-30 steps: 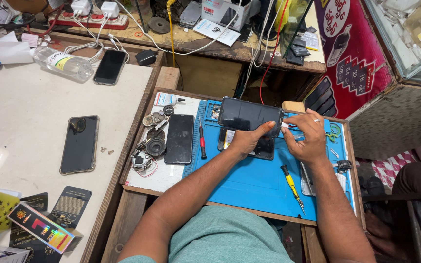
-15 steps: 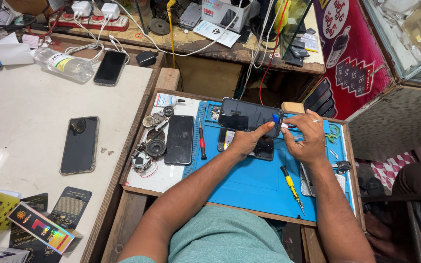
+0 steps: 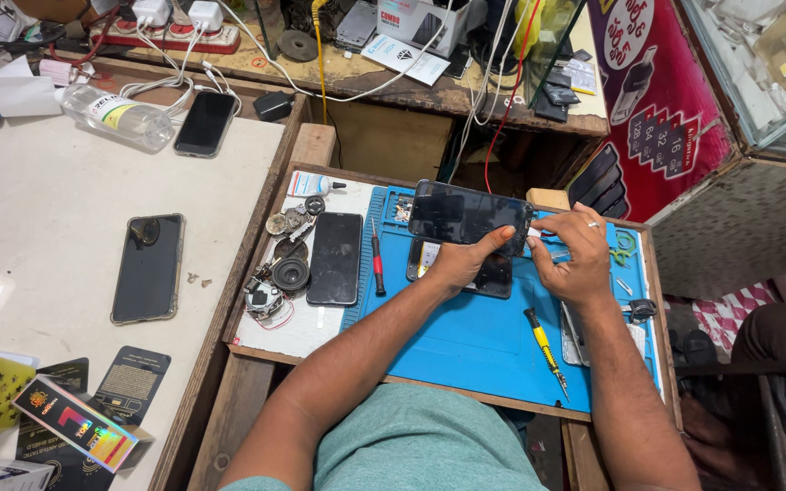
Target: The person picks up a purple smartphone, connects a red charging cable to its port, and holds the device while observing the screen for a charging indicator. The person repeatedly plugs and unplugs the cable to check the connection.
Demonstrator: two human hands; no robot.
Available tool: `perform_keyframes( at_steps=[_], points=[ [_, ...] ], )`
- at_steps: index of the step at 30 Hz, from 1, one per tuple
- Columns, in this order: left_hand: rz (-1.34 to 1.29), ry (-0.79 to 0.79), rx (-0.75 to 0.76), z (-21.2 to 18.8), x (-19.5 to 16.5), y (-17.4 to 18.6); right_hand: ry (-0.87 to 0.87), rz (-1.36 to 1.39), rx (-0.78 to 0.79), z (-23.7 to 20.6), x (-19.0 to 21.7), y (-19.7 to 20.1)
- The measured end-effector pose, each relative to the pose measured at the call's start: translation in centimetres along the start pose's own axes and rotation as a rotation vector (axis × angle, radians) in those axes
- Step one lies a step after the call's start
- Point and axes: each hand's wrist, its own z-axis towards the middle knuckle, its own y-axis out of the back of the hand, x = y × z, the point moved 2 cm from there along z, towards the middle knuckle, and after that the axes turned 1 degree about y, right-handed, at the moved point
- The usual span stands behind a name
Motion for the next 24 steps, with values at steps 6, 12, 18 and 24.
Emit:
perform_keyframes(
  at_steps=[6, 12, 18, 24],
  points=[
    [-0.021, -0.048, 0.000, 0.05, 0.11, -0.06, 0.001, 0.002, 0.000, 0.08, 0.01, 0.08],
    [-0.009, -0.012, -0.027, 0.10, 0.60, -0.02, 0.007, 0.001, 0.000, -0.02, -0.01, 0.06],
    [-0.018, -0.058, -0.019, 0.02, 0.48, -0.07, 0.015, 0.001, 0.002, 0.06, 0.01, 0.09],
    [0.021, -0.045, -0.014, 0.26, 0.65, 0.04, 0.013, -0.003, 0.007, -0.03, -0.15, 0.05]
  ],
)
